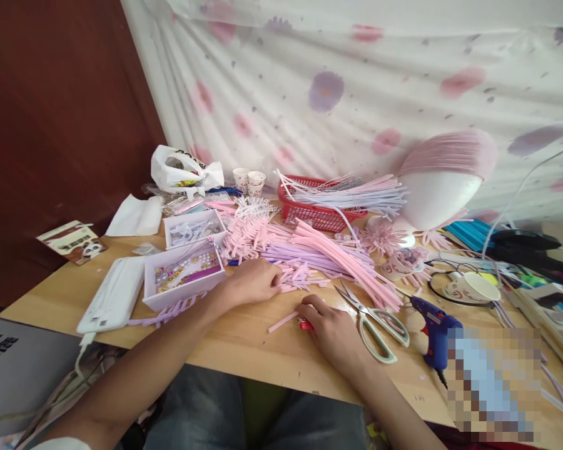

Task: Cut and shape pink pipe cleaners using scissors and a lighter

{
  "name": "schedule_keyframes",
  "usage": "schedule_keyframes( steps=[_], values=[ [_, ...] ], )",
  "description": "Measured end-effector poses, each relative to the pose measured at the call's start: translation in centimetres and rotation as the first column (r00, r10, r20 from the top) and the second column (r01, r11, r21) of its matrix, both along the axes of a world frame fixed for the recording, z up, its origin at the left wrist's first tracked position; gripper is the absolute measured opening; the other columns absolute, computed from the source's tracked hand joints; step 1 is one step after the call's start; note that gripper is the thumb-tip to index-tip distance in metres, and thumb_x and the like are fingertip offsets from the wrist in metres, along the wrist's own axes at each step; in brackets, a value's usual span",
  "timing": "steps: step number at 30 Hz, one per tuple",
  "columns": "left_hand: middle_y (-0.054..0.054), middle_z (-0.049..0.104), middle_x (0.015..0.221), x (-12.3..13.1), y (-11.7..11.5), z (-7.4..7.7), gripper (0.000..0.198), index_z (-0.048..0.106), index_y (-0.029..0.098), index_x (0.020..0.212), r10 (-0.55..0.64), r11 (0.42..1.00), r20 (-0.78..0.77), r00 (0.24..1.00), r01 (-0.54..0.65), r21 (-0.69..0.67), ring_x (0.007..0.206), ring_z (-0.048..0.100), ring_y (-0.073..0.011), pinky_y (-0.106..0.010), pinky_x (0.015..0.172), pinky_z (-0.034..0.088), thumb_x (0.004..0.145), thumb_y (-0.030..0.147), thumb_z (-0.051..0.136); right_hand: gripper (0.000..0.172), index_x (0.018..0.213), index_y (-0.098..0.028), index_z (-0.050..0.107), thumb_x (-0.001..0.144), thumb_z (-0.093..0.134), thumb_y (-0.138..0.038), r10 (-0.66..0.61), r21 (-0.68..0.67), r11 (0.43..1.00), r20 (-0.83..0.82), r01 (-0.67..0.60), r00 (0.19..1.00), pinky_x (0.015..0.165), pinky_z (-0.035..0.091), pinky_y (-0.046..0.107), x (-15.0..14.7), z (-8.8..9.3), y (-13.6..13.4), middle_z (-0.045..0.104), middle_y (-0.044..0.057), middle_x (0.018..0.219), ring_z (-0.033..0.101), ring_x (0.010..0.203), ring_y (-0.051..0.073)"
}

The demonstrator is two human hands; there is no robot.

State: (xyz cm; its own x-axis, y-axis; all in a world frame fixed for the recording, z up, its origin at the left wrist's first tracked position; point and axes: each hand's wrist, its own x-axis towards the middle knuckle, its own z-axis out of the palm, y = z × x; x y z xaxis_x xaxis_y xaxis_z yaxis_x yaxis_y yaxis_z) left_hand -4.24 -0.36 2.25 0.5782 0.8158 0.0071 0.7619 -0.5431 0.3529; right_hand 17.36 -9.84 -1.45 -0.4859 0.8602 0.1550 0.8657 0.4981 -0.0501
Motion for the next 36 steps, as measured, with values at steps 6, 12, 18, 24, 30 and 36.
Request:
schedule_keyframes(
  steps=[6, 12, 18, 24, 30, 36],
  values=[
    [-0.004, 0.068, 0.066, 0.3, -0.2, -0.3, 0.016, 0.067, 0.02, 0.069, -0.027, 1.0, 0.028, 0.999, 0.027, -0.011, 0.058, 0.058, -0.0181, -0.028, 0.054, 0.028, 0.081, 0.024, 0.057, 0.022, 0.102, -0.02, 0.067, 0.094, 0.048, -0.01, -0.011, 0.053, 0.998, -0.072, 0.015, 0.997, 0.053, 0.041, 0.025, 0.5, -0.5, -0.1, 0.07, 0.006, 0.112, 0.067, 0.066, 0.014],
    [-0.005, 0.065, 0.062, 0.0, 0.1, 0.8, 0.032, 0.069, 0.019, 0.071, 0.088, 0.995, 0.065, 0.994, -0.09, 0.04, 0.056, 0.054, -0.0176, -0.029, 0.055, 0.027, 0.091, 0.027, 0.045, 0.034, 0.113, -0.022, 0.066, 0.092, 0.046, -0.007, -0.033, 0.042, 0.999, -0.029, 0.034, 0.999, 0.053, 0.039, 0.026, 0.6, 0.0, -0.1, 0.069, 0.006, 0.117, 0.066, 0.064, 0.014],
    [-0.005, 0.068, 0.067, 0.0, 0.1, 0.8, 0.028, 0.074, 0.02, 0.082, 0.085, 0.994, 0.088, 0.993, -0.091, 0.06, 0.061, 0.058, -0.0186, -0.028, 0.058, 0.032, 0.091, 0.029, 0.05, 0.026, 0.096, -0.019, 0.068, 0.091, 0.044, -0.008, -0.052, -0.013, 0.999, -0.042, 0.052, 0.998, 0.05, 0.035, 0.027, 0.3, 0.7, -0.8, 0.071, 0.007, 0.106, 0.063, 0.06, 0.015],
    [-0.005, 0.071, 0.089, 0.9, -0.7, -1.0, 0.02, 0.076, 0.021, 0.086, -0.19, 0.977, 0.092, 0.978, 0.179, 0.115, 0.079, 0.064, -0.0198, -0.029, 0.068, 0.042, 0.089, 0.024, 0.057, 0.024, 0.084, -0.02, 0.068, 0.092, 0.055, -0.038, -0.416, -0.17, 0.9, -0.614, 0.402, 0.671, 0.053, 0.041, 0.027, 1.7, 2.7, -2.0, 0.068, 0.005, 0.068, 0.06, 0.059, 0.018],
    [-0.01, 0.068, 0.094, 1.9, -1.5, -2.0, 0.023, 0.075, 0.018, 0.088, -0.155, 0.98, 0.019, 0.988, 0.152, 0.125, 0.085, 0.063, -0.0233, -0.032, 0.075, 0.047, 0.092, 0.022, 0.052, 0.037, 0.087, -0.017, 0.072, 0.074, 0.075, -0.051, -0.595, -0.545, 0.791, -0.792, 0.279, 0.14, 0.054, 0.041, 0.028, 0.7, 2.1, -2.5, 0.071, 0.007, 0.075, 0.061, 0.064, 0.019],
    [-0.01, 0.066, 0.095, 1.8, -1.3, -1.6, 0.018, 0.074, 0.017, 0.085, -0.075, 0.997, 0.247, 0.966, 0.065, 0.048, 0.083, 0.062, -0.0222, -0.032, 0.074, 0.047, 0.088, 0.017, 0.056, 0.039, 0.093, -0.018, 0.069, 0.069, 0.08, -0.047, -0.652, -0.652, 0.749, -0.757, 0.12, -0.049, 0.045, 0.03, 0.025, -0.1, 0.7, -1.8, 0.064, 0.002, 0.067, 0.046, 0.049, 0.012]
  ],
)
